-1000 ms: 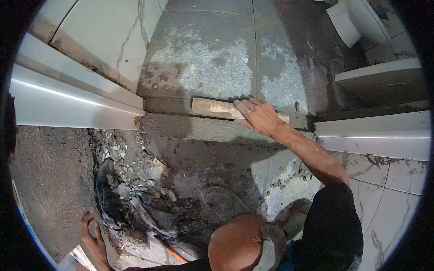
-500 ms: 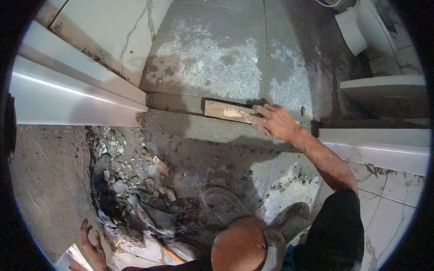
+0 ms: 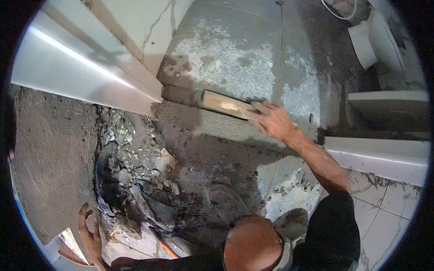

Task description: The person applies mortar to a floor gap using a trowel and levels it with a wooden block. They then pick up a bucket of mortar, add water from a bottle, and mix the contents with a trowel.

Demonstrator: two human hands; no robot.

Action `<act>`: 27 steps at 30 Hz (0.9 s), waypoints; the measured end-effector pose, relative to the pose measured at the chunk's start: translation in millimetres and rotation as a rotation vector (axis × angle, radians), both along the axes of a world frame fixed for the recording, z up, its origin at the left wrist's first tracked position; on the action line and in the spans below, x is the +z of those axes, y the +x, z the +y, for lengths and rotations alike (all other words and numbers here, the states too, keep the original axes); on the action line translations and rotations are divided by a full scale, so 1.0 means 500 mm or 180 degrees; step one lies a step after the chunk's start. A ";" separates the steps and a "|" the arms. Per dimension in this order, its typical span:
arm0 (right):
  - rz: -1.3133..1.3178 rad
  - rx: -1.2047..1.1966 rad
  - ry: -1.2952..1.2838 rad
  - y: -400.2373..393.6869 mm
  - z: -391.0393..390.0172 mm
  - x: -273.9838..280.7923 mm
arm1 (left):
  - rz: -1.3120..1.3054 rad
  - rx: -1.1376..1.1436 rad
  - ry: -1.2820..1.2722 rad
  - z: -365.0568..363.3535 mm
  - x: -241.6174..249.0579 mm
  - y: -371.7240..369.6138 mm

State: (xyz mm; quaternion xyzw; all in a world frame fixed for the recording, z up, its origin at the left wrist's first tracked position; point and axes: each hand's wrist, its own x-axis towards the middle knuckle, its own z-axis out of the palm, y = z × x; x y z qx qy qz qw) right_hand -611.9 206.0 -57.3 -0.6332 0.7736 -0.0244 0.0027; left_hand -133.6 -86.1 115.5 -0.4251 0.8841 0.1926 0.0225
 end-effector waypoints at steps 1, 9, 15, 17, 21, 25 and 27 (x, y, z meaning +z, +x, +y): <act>-0.0084 -0.0043 -0.0112 -0.002 0.013 0.000 | 0.0026 -0.0022 0.0031 0.000 0.004 0.008; 0.0064 -0.0116 -0.0285 0.021 -0.043 0.021 | 0.0154 0.0200 0.0302 0.008 0.013 -0.017; -0.0089 0.0065 -0.0261 0.032 -0.173 0.013 | 0.0079 0.0252 0.0438 0.003 -0.005 0.010; -0.0083 0.0132 -0.0220 0.036 -0.178 0.010 | 0.0036 0.0282 0.0429 0.000 -0.008 0.012; 0.0097 0.0131 0.0099 0.021 -0.107 0.015 | 0.0073 0.0421 0.0463 -0.005 -0.011 0.021; 0.0077 0.0114 0.0093 0.008 -0.033 0.034 | 0.0138 0.0363 0.0527 -0.010 -0.012 0.039; -0.0044 0.0059 -0.0052 0.007 -0.015 0.032 | 0.0179 0.0207 0.0430 -0.012 -0.011 0.045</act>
